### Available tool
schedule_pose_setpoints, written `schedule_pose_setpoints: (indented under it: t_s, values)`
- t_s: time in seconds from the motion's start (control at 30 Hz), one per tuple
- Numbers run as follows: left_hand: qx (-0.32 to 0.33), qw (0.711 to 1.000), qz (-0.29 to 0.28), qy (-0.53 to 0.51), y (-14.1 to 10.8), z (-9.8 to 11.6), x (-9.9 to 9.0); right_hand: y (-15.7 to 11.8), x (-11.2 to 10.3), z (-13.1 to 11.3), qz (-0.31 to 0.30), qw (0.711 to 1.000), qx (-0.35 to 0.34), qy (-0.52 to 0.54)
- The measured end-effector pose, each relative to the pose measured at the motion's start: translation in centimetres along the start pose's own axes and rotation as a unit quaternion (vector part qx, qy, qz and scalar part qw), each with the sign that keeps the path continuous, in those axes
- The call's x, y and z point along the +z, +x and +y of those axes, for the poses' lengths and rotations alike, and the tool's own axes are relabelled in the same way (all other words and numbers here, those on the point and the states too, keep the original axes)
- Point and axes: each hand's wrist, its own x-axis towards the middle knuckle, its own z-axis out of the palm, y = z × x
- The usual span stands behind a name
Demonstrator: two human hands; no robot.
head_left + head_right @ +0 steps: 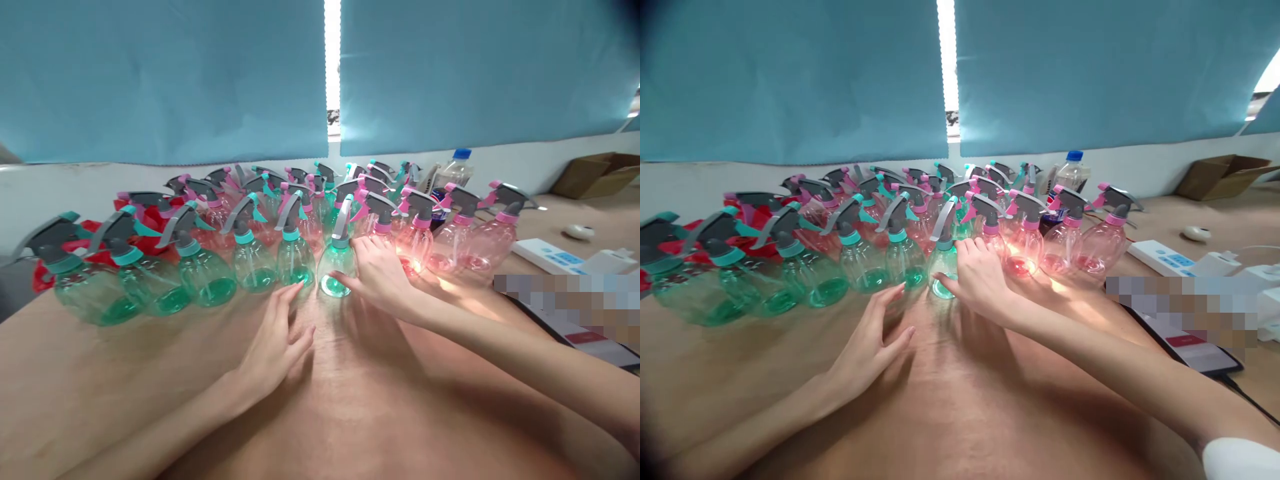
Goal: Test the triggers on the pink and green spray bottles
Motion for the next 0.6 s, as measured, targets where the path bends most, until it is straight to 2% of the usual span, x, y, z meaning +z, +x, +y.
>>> schedule_pose_setpoints:
  t_s: [0.33, 0.6]
  values:
    - [0.031, 0.996, -0.048, -0.069, 0.6, 0.5, 1.5, 1.9, -0.7, -0.8, -0.104, 0.99, 0.075, -0.056]
    - [0.038, 0.993, -0.07, -0.087, 1.1, 0.5, 2.4, 2.7, -0.4, -0.9, -0.121, 0.985, 0.103, -0.067]
